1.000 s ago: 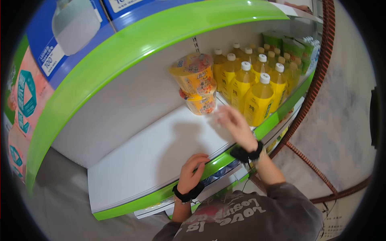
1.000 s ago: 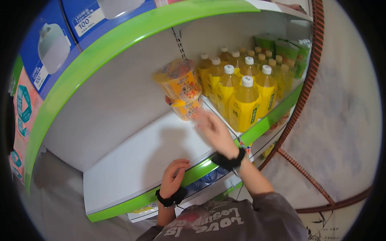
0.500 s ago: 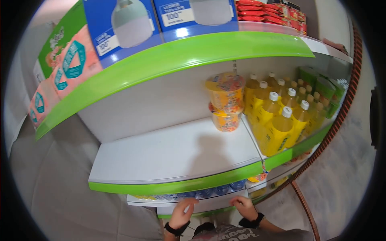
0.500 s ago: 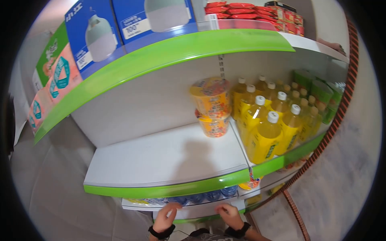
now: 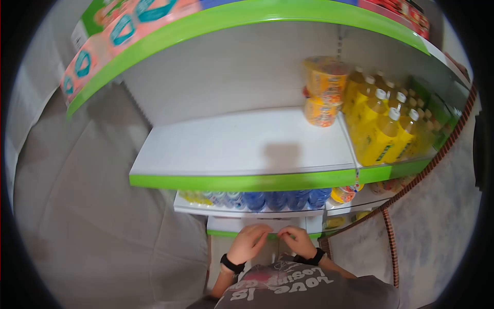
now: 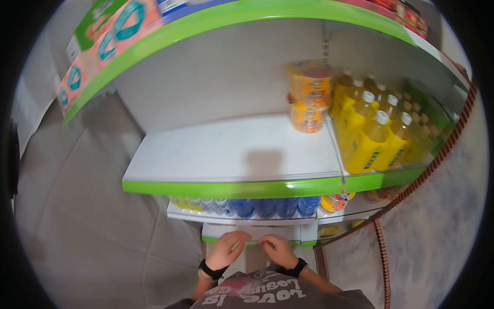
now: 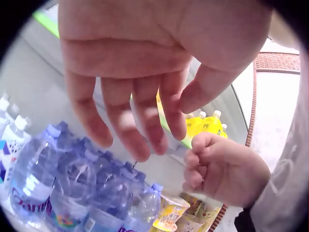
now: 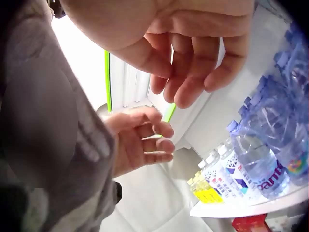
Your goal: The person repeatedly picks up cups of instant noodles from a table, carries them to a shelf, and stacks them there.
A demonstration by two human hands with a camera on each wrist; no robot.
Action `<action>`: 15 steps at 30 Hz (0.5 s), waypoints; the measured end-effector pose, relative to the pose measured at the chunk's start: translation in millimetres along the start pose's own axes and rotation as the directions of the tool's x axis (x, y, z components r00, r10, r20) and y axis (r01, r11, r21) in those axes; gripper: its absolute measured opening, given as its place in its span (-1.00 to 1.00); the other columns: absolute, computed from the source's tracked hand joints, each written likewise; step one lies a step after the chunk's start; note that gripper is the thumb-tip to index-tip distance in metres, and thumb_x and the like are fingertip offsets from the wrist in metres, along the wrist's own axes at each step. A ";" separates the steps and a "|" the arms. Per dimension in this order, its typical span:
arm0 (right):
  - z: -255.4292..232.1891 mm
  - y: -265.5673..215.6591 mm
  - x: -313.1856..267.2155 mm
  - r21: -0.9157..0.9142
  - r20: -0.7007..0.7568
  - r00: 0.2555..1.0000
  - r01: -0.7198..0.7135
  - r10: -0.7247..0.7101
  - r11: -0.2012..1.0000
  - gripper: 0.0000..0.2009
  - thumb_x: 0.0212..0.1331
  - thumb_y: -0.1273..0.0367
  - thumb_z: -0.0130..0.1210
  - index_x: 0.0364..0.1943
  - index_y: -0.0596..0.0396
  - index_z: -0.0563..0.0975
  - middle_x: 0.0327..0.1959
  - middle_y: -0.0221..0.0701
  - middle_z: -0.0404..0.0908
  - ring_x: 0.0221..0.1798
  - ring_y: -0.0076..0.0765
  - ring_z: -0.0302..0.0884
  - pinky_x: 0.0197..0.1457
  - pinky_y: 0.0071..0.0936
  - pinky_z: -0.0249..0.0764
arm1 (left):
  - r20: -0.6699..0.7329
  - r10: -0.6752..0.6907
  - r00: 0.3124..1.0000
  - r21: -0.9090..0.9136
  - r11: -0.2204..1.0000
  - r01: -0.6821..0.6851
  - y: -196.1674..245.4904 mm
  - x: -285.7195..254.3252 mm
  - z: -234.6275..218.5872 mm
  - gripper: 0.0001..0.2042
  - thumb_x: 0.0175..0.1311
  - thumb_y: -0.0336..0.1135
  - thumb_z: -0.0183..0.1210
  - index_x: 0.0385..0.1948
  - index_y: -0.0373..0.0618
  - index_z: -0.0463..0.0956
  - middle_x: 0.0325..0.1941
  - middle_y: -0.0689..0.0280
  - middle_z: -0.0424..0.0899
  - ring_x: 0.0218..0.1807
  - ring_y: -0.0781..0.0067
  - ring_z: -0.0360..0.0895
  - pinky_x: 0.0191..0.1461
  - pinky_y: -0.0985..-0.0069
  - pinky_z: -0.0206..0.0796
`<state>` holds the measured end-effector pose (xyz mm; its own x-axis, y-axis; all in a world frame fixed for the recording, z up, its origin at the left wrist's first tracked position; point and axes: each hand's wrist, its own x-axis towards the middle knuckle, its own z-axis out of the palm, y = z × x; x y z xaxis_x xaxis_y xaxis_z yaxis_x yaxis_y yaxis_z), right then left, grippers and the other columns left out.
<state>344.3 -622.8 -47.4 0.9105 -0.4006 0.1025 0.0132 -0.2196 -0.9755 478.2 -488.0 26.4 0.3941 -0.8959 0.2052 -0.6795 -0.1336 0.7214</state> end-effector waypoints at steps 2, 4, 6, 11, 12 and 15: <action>7.7 5.2 -3.7 0.049 0.004 1.000 -0.018 0.018 0.999 -0.86 0.07 0.48 -0.05 -0.32 0.13 0.52 -0.40 -0.31 0.57 -0.31 -0.36 0.53 -0.25 -0.49 0.41 | -0.072 0.065 0.995 -0.037 0.997 -0.068 14.8 -13.8 -6.5 -0.83 0.11 -0.47 -0.01 -0.26 -0.17 0.48 -0.22 0.15 0.55 -0.15 0.11 0.46 -0.07 0.36 0.27; 26.4 9.0 -18.4 -0.011 0.108 0.994 -0.001 0.002 1.000 -0.86 0.06 0.47 -0.05 -0.32 0.13 0.52 -0.40 -0.31 0.57 -0.32 -0.35 0.53 -0.26 -0.49 0.41 | -0.094 0.032 0.995 -0.051 0.998 -0.037 13.3 -48.4 -9.8 -0.82 0.11 -0.47 -0.01 -0.25 -0.17 0.48 -0.22 0.16 0.55 -0.15 0.12 0.46 -0.07 0.36 0.27; 46.2 4.8 -31.3 -0.134 0.211 0.977 0.042 -0.013 0.990 -0.86 0.06 0.46 -0.05 -0.34 0.14 0.53 -0.42 -0.29 0.57 -0.36 -0.30 0.54 -0.29 -0.48 0.41 | -0.149 0.017 0.989 -0.026 0.999 -0.021 11.6 -90.4 -11.5 -0.85 0.13 -0.40 -0.01 -0.28 -0.15 0.47 -0.27 0.17 0.54 -0.22 0.08 0.45 -0.14 0.30 0.27; 106.6 4.0 -50.1 -0.082 0.469 0.882 0.101 -0.051 0.991 -0.86 0.05 0.46 -0.04 -0.36 0.14 0.54 -0.41 -0.29 0.57 -0.40 -0.31 0.52 -0.34 -0.50 0.40 | -0.287 -0.286 0.914 -0.049 0.957 0.284 -11.1 -241.5 -22.9 -0.84 0.13 -0.36 -0.01 -0.29 -0.12 0.49 -0.29 0.18 0.55 -0.23 0.09 0.48 -0.15 0.31 0.29; 117.2 5.8 -55.2 -0.072 0.483 0.875 0.078 -0.033 0.994 -0.87 0.04 0.47 -0.04 -0.37 0.14 0.54 -0.42 -0.29 0.57 -0.41 -0.32 0.52 -0.34 -0.50 0.40 | -0.340 -0.366 0.866 -0.053 0.927 0.371 -7.4 -270.6 -25.0 -0.83 0.13 -0.36 -0.01 -0.29 -0.11 0.50 -0.30 0.18 0.56 -0.23 0.10 0.49 -0.15 0.32 0.30; 143.8 10.5 -74.7 -0.081 0.576 0.817 0.087 -0.025 0.993 -0.87 0.03 0.48 -0.04 -0.38 0.14 0.54 -0.44 -0.29 0.58 -0.42 -0.33 0.52 -0.34 -0.51 0.40 | -0.491 -0.531 0.690 -0.070 0.814 0.577 18.9 -343.6 -25.5 -0.84 0.11 -0.38 -0.02 -0.32 -0.12 0.51 -0.30 0.18 0.57 -0.22 0.11 0.50 -0.13 0.35 0.31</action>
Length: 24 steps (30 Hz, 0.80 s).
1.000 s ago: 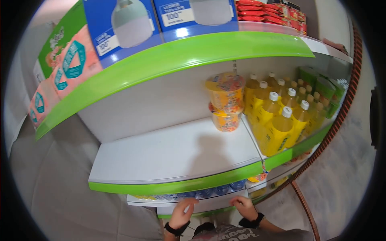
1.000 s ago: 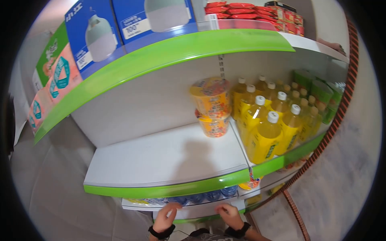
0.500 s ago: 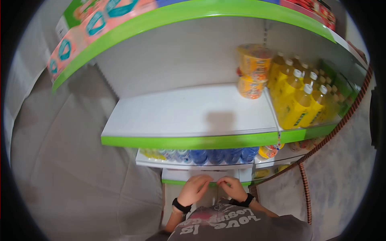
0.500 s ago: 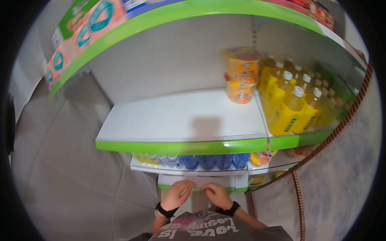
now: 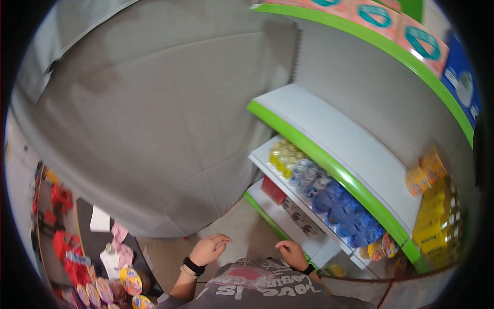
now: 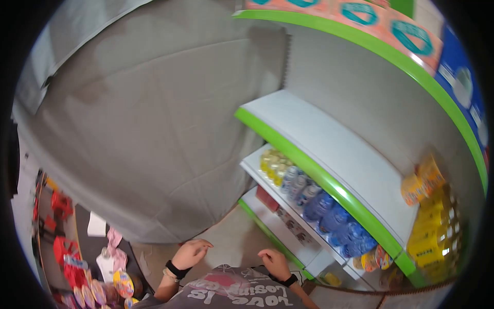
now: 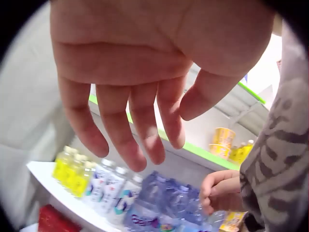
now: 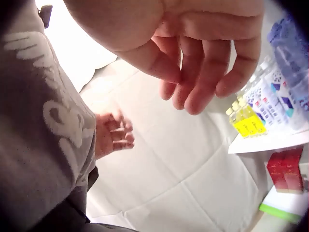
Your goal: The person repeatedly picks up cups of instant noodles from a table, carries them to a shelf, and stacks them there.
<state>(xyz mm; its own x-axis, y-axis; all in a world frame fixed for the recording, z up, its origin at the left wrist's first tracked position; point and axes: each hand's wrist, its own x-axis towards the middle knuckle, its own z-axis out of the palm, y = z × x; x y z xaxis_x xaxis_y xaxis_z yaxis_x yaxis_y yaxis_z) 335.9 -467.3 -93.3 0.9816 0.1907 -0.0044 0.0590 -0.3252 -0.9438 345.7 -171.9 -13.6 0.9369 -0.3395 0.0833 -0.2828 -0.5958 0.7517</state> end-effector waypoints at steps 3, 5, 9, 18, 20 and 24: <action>27.6 -17.5 2.9 -0.054 0.144 0.989 -0.008 0.015 0.999 -0.87 0.02 0.49 -0.03 -0.38 0.15 0.54 -0.45 -0.28 0.58 -0.41 -0.34 0.53 -0.33 -0.53 0.40 | -0.141 -0.128 0.982 -0.010 0.992 0.128 -10.4 -47.5 -19.9 -0.83 0.11 -0.41 -0.04 -0.32 -0.17 0.51 -0.30 0.15 0.58 -0.22 0.12 0.50 -0.11 0.37 0.32; 44.5 -28.6 6.5 -0.088 0.246 0.969 -0.020 0.042 0.996 -0.87 0.02 0.49 -0.03 -0.38 0.16 0.54 -0.46 -0.27 0.58 -0.40 -0.33 0.54 -0.33 -0.54 0.40 | -0.221 -0.196 0.955 -0.087 0.980 0.181 -14.9 -74.8 -23.5 -0.81 0.13 -0.41 -0.05 -0.28 -0.19 0.50 -0.29 0.14 0.57 -0.21 0.15 0.50 -0.09 0.39 0.31; 81.8 -31.3 15.0 -0.080 0.343 0.938 0.082 -0.050 0.993 -0.87 0.07 0.48 -0.05 -0.37 0.20 0.53 -0.44 -0.32 0.58 -0.38 -0.43 0.52 -0.30 -0.57 0.40 | -0.233 -0.252 0.939 -0.276 0.943 0.184 -15.4 -114.5 -16.0 -0.82 0.20 -0.39 -0.07 -0.26 -0.19 0.49 -0.25 0.18 0.56 -0.20 0.19 0.49 -0.11 0.45 0.31; 178.2 -79.1 25.5 -0.009 0.613 0.767 0.248 -0.190 0.969 -0.90 0.07 0.52 -0.05 -0.38 0.23 0.51 -0.44 -0.27 0.57 -0.39 -0.36 0.53 -0.32 -0.54 0.39 | -0.372 -0.336 0.865 -0.309 0.924 0.225 -25.3 -208.1 -27.2 -0.83 0.19 -0.41 -0.08 -0.27 -0.22 0.47 -0.29 0.15 0.53 -0.19 0.18 0.48 -0.09 0.42 0.29; 199.9 -88.9 26.0 -0.020 0.692 0.702 0.254 -0.170 0.967 -0.89 0.08 0.52 -0.05 -0.37 0.22 0.51 -0.43 -0.27 0.57 -0.39 -0.36 0.52 -0.32 -0.54 0.39 | -0.507 -0.436 0.744 -0.308 0.897 0.316 -28.8 -233.8 -32.5 -0.83 0.17 -0.38 -0.06 -0.31 -0.22 0.48 -0.33 0.12 0.54 -0.23 0.10 0.48 -0.13 0.38 0.30; 237.3 -96.5 29.5 -0.030 0.847 0.508 0.337 -0.155 0.941 -0.90 0.07 0.51 -0.04 -0.37 0.18 0.51 -0.43 -0.25 0.55 -0.38 -0.32 0.51 -0.31 -0.53 0.38 | -0.652 -0.585 0.483 -0.402 0.807 0.433 -24.0 -286.0 -32.2 -0.83 0.15 -0.41 -0.05 -0.30 -0.22 0.47 -0.30 0.13 0.53 -0.20 0.14 0.48 -0.11 0.41 0.30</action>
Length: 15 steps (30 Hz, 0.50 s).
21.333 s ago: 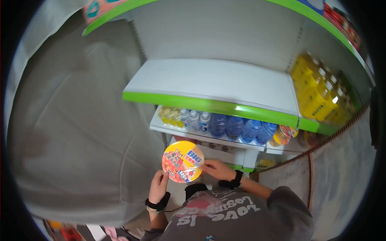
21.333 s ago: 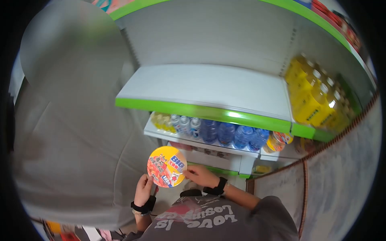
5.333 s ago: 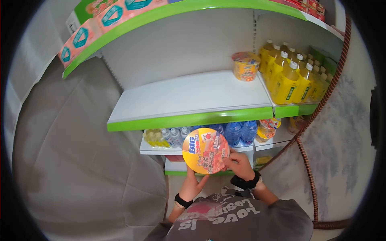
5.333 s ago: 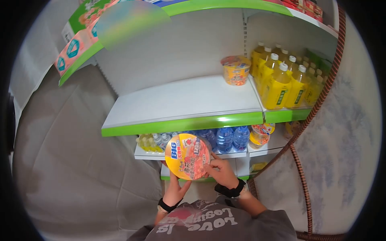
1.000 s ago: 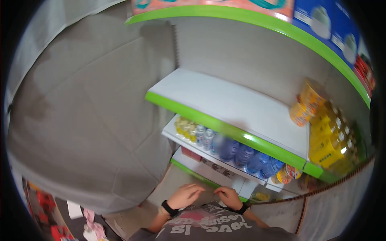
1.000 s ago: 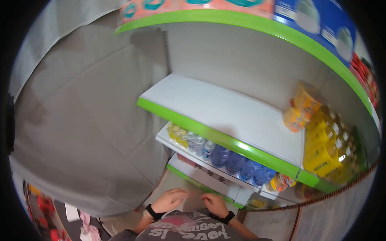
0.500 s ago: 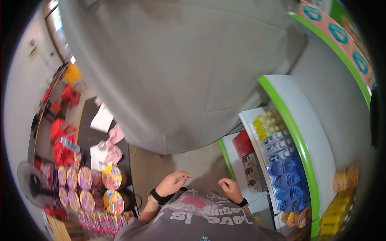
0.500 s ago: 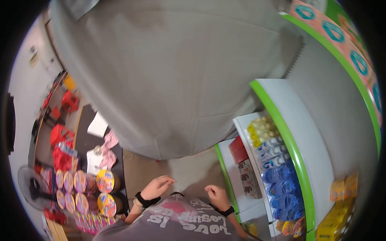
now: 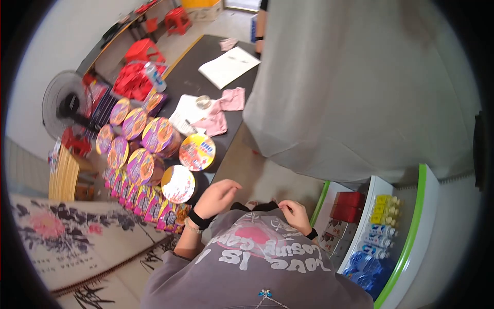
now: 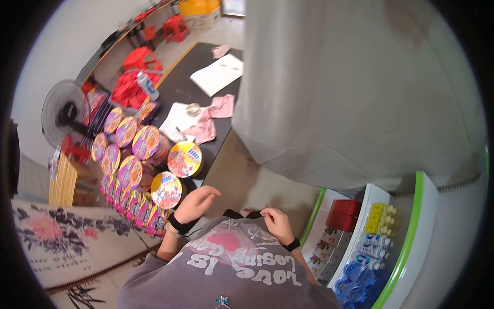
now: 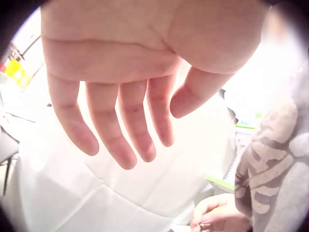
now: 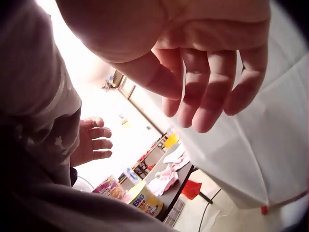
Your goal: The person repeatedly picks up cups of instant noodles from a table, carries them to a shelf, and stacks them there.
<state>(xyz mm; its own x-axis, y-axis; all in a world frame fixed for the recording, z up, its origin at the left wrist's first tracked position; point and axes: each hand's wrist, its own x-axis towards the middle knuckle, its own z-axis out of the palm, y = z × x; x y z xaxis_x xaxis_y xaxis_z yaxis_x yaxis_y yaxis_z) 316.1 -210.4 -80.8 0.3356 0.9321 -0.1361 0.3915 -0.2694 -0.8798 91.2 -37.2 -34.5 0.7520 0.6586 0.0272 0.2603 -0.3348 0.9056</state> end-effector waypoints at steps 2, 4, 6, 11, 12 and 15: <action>4.5 -7.0 18.1 -0.051 0.097 0.990 0.110 -0.105 0.993 -0.90 0.06 0.51 -0.04 -0.37 0.19 0.50 -0.42 -0.25 0.55 -0.38 -0.28 0.51 -0.31 -0.50 0.38 | -0.142 -0.083 0.986 -0.040 0.996 0.078 -13.3 -17.5 -9.3 -0.84 0.16 -0.42 -0.05 -0.29 -0.23 0.47 -0.29 0.14 0.53 -0.20 0.19 0.48 -0.11 0.44 0.30; 7.6 -11.1 35.1 -0.054 0.182 0.977 0.123 -0.112 0.991 -0.90 0.06 0.50 -0.04 -0.37 0.19 0.50 -0.42 -0.25 0.55 -0.38 -0.27 0.50 -0.31 -0.50 0.38 | -0.227 -0.154 0.962 -0.075 0.987 0.141 -21.8 -35.5 -12.7 -0.84 0.18 -0.44 -0.06 -0.27 -0.24 0.47 -0.28 0.17 0.53 -0.20 0.25 0.49 -0.10 0.48 0.30; 11.1 -15.6 53.8 -0.045 0.252 0.960 0.137 -0.122 0.990 -0.90 0.06 0.50 -0.05 -0.37 0.19 0.49 -0.42 -0.24 0.54 -0.39 -0.26 0.50 -0.32 -0.50 0.38 | -0.268 -0.298 0.916 -0.196 0.948 0.251 -26.3 -48.0 -13.8 -0.83 0.20 -0.42 -0.06 -0.27 -0.25 0.46 -0.28 0.19 0.53 -0.19 0.30 0.48 -0.09 0.50 0.29; 22.4 -25.5 102.9 -0.040 0.411 0.894 0.214 -0.179 0.976 -0.89 0.07 0.50 -0.06 -0.37 0.22 0.48 -0.43 -0.24 0.52 -0.45 -0.30 0.46 -0.37 -0.51 0.34 | -0.385 -0.334 0.860 -0.216 0.939 0.268 -37.2 -64.4 -0.5 -0.82 0.23 -0.43 -0.08 -0.24 -0.26 0.46 -0.28 0.28 0.53 -0.21 0.47 0.45 -0.11 0.57 0.27; 25.0 -28.4 113.2 -0.037 0.438 0.880 0.222 -0.184 0.974 -0.89 0.07 0.50 -0.06 -0.37 0.22 0.48 -0.43 -0.24 0.52 -0.45 -0.30 0.46 -0.37 -0.51 0.34 | -0.395 -0.369 0.841 -0.249 0.924 0.289 -39.2 -64.0 3.0 -0.82 0.22 -0.41 -0.07 -0.24 -0.26 0.46 -0.27 0.23 0.53 -0.19 0.38 0.47 -0.10 0.54 0.28; 31.2 -40.1 146.6 -0.005 0.536 0.804 0.308 -0.257 0.952 -0.89 0.05 0.50 -0.05 -0.38 0.22 0.48 -0.45 -0.23 0.51 -0.46 -0.30 0.44 -0.38 -0.49 0.34 | -0.440 -0.409 0.799 -0.255 0.910 0.326 -40.4 -55.9 9.7 -0.82 0.21 -0.38 -0.06 -0.24 -0.25 0.45 -0.25 0.19 0.52 -0.18 0.30 0.48 -0.09 0.50 0.29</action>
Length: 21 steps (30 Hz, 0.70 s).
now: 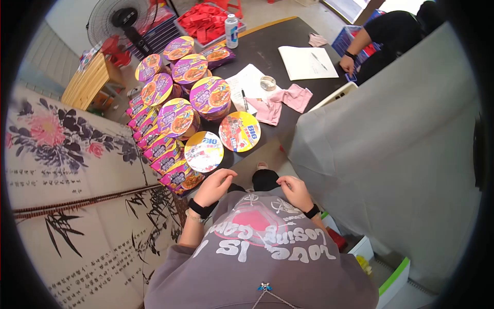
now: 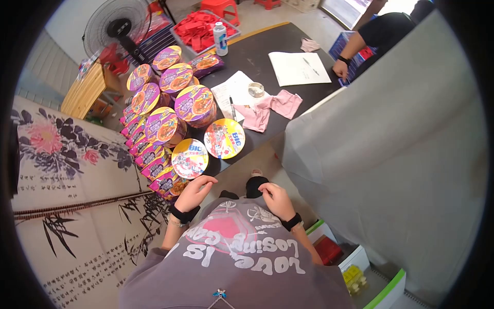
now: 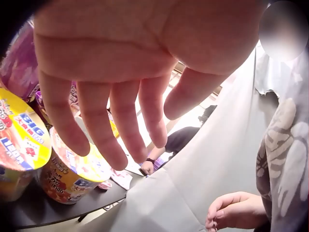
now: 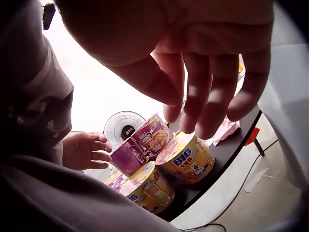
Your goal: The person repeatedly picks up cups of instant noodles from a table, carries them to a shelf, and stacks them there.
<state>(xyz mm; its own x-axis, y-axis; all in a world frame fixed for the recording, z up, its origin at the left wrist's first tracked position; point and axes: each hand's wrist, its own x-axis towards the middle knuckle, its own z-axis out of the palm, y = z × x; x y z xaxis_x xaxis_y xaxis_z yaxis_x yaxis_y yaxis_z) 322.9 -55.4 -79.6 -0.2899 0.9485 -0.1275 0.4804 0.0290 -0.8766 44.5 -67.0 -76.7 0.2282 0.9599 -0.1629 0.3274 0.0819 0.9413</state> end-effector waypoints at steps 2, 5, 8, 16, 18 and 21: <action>-7.3 4.8 20.6 -0.008 0.068 0.997 0.023 -0.022 1.000 -0.90 0.04 0.49 -0.05 -0.38 0.22 0.48 -0.46 -0.23 0.51 -0.47 -0.29 0.44 -0.39 -0.48 0.33 | -0.036 0.007 0.999 0.045 0.999 -0.005 -1.9 7.6 6.7 -0.80 0.21 -0.36 -0.06 -0.23 -0.25 0.43 -0.24 0.18 0.51 -0.19 0.29 0.48 -0.10 0.50 0.29; -16.7 17.0 51.7 -0.009 0.165 0.984 0.075 -0.072 0.997 -0.89 0.02 0.49 -0.03 -0.38 0.21 0.48 -0.47 -0.24 0.50 -0.47 -0.29 0.43 -0.39 -0.47 0.33 | -0.053 -0.083 0.995 -0.012 0.997 0.082 -2.9 20.8 18.3 -0.79 0.20 -0.35 -0.06 -0.21 -0.25 0.41 -0.23 0.17 0.51 -0.18 0.24 0.48 -0.11 0.48 0.30; -22.2 28.0 83.3 -0.116 0.273 0.957 0.135 -0.100 0.984 -0.87 0.03 0.44 -0.02 -0.37 0.17 0.50 -0.41 -0.22 0.54 -0.38 -0.18 0.49 -0.33 -0.41 0.38 | -0.075 -0.173 0.982 -0.010 0.985 0.173 -15.9 36.1 32.7 -0.77 0.21 -0.33 -0.05 -0.18 -0.27 0.40 -0.21 0.17 0.51 -0.18 0.30 0.48 -0.10 0.50 0.29; 5.4 73.9 149.7 0.124 0.618 0.783 -0.183 0.068 0.975 -0.66 0.18 0.20 -0.04 -0.39 0.28 0.52 -0.48 -0.40 0.56 -0.44 -0.56 0.46 -0.35 -0.58 0.39 | -0.217 -0.373 0.902 -0.112 0.928 0.356 -36.5 56.1 50.3 -0.66 0.19 -0.28 -0.01 -0.06 -0.28 0.33 -0.16 0.09 0.48 -0.26 0.32 0.47 -0.12 0.48 0.31; 12.4 81.0 163.2 0.112 0.644 0.748 -0.299 0.160 0.948 -0.64 0.18 0.17 -0.04 -0.40 0.28 0.53 -0.48 -0.39 0.56 -0.46 -0.54 0.47 -0.36 -0.59 0.39 | -0.233 -0.370 0.899 -0.129 0.928 0.349 -41.1 60.6 51.5 -0.66 0.19 -0.28 0.00 -0.05 -0.28 0.33 -0.16 0.09 0.48 -0.26 0.34 0.47 -0.13 0.49 0.31; 18.8 84.9 176.0 0.072 0.661 0.682 -0.471 0.312 0.879 -0.59 0.17 0.09 -0.01 -0.42 0.24 0.53 -0.48 -0.38 0.56 -0.49 -0.53 0.46 -0.39 -0.63 0.36 | -0.244 -0.376 0.894 -0.156 0.925 0.347 -44.5 61.9 54.5 -0.66 0.20 -0.28 0.00 -0.05 -0.28 0.33 -0.16 0.11 0.48 -0.26 0.38 0.48 -0.15 0.51 0.32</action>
<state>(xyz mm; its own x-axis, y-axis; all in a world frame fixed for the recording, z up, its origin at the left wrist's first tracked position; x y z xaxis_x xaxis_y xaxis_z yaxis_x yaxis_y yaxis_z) 297.1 108.1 -185.2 -0.5956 0.4477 -0.6670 0.4997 -0.4436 -0.7440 94.1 -25.8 -144.8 -0.1429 0.8925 -0.4277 0.2386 0.4505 0.8603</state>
